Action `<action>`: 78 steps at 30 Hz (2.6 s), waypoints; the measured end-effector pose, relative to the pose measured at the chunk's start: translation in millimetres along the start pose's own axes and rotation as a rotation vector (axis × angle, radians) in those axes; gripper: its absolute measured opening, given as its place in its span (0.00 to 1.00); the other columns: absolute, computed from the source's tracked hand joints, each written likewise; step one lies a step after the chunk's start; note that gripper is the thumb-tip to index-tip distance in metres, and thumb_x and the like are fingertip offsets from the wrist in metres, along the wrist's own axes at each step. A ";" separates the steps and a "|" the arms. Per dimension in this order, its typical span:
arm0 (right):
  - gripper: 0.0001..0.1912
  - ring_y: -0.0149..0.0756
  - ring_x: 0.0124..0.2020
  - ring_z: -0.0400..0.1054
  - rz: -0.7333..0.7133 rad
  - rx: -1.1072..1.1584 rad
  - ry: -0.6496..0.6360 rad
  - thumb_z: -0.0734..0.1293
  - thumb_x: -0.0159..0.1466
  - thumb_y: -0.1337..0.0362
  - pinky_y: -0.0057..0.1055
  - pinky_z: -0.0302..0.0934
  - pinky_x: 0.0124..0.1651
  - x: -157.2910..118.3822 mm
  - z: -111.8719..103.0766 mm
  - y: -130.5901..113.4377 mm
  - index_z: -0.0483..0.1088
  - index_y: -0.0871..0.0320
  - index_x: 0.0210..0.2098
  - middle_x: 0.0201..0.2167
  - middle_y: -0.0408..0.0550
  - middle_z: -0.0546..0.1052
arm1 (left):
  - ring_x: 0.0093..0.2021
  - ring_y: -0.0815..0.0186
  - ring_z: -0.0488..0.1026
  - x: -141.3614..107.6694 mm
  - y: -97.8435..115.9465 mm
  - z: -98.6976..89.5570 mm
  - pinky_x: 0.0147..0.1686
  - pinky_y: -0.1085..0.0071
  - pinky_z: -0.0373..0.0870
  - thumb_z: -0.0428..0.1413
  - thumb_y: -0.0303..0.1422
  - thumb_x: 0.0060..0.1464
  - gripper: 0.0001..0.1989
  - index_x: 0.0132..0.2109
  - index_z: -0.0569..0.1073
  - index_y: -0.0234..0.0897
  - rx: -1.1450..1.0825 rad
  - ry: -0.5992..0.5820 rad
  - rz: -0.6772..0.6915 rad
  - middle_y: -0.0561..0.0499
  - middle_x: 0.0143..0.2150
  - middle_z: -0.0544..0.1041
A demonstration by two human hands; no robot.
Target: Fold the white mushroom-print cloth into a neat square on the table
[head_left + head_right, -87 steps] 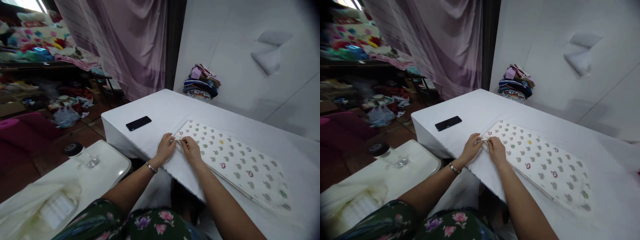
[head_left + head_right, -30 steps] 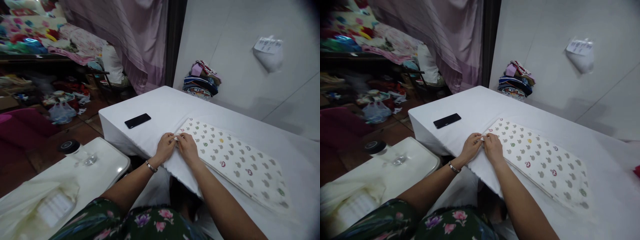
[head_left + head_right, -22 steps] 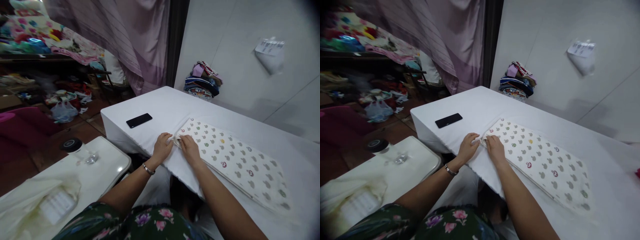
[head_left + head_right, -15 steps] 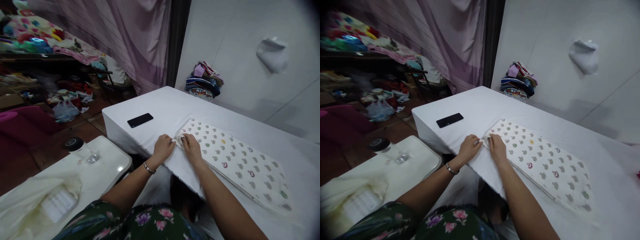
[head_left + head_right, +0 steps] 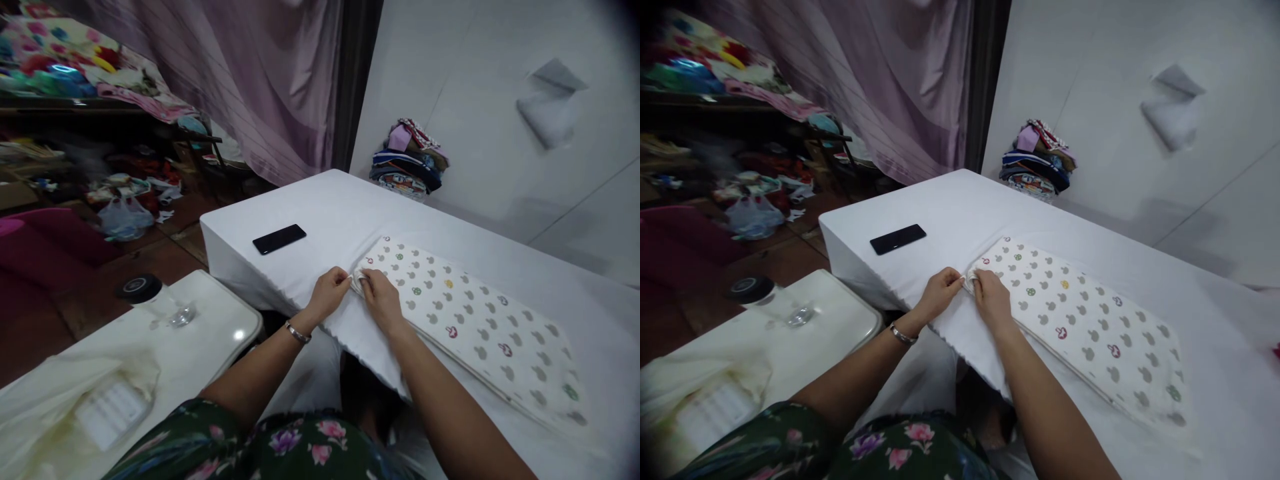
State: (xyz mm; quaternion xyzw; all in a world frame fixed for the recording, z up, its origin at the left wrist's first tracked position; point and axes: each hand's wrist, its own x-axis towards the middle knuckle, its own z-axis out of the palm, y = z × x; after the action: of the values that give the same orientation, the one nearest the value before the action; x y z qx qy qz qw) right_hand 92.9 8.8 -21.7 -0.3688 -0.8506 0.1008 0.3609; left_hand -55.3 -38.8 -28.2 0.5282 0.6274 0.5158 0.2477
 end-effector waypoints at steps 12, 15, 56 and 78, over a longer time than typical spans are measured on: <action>0.11 0.37 0.42 0.68 -0.003 -0.016 -0.036 0.56 0.65 0.65 0.33 0.61 0.45 -0.3 5.3 1.6 0.68 0.56 0.43 0.40 0.49 0.75 | 0.34 0.71 0.72 -1.5 -0.4 2.9 0.36 0.73 0.68 0.56 0.32 0.48 0.18 0.48 0.67 0.41 -0.067 -0.082 0.047 0.56 0.35 0.74; 0.11 0.38 0.42 0.68 -0.022 -0.034 -0.044 0.57 0.65 0.65 0.33 0.62 0.45 -0.4 5.9 2.5 0.68 0.57 0.43 0.39 0.50 0.75 | 0.33 0.71 0.72 -2.3 3.9 1.4 0.35 0.74 0.69 0.54 0.31 0.50 0.16 0.48 0.68 0.41 -0.023 -0.093 0.042 0.56 0.35 0.75; 0.16 0.42 0.44 0.65 -0.190 -0.453 -0.167 0.55 0.67 0.67 0.39 0.62 0.44 -81.3 -77.8 41.7 0.69 0.59 0.49 0.45 0.55 0.73 | 0.31 0.67 0.71 3.2 14.6 0.3 0.34 0.73 0.64 0.48 0.30 0.52 0.15 0.44 0.75 0.42 0.272 -0.045 -0.056 0.54 0.31 0.77; 0.18 0.45 0.43 0.63 -0.053 -0.552 -0.184 0.59 0.65 0.64 0.39 0.58 0.42 -78.2 -67.9 30.6 0.64 0.59 0.54 0.45 0.55 0.72 | 0.30 0.69 0.74 32.8 38.4 -0.4 0.38 0.66 0.73 0.53 0.25 0.50 0.06 0.36 0.64 0.36 -0.582 -0.230 -0.568 0.52 0.28 0.74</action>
State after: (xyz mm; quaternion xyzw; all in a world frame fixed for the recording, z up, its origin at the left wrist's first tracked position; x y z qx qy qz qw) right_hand 193.1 -30.8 -28.4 -0.4201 -0.8843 -0.1109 0.1708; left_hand -50.5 -12.3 14.5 0.2963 0.5446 0.5204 0.5873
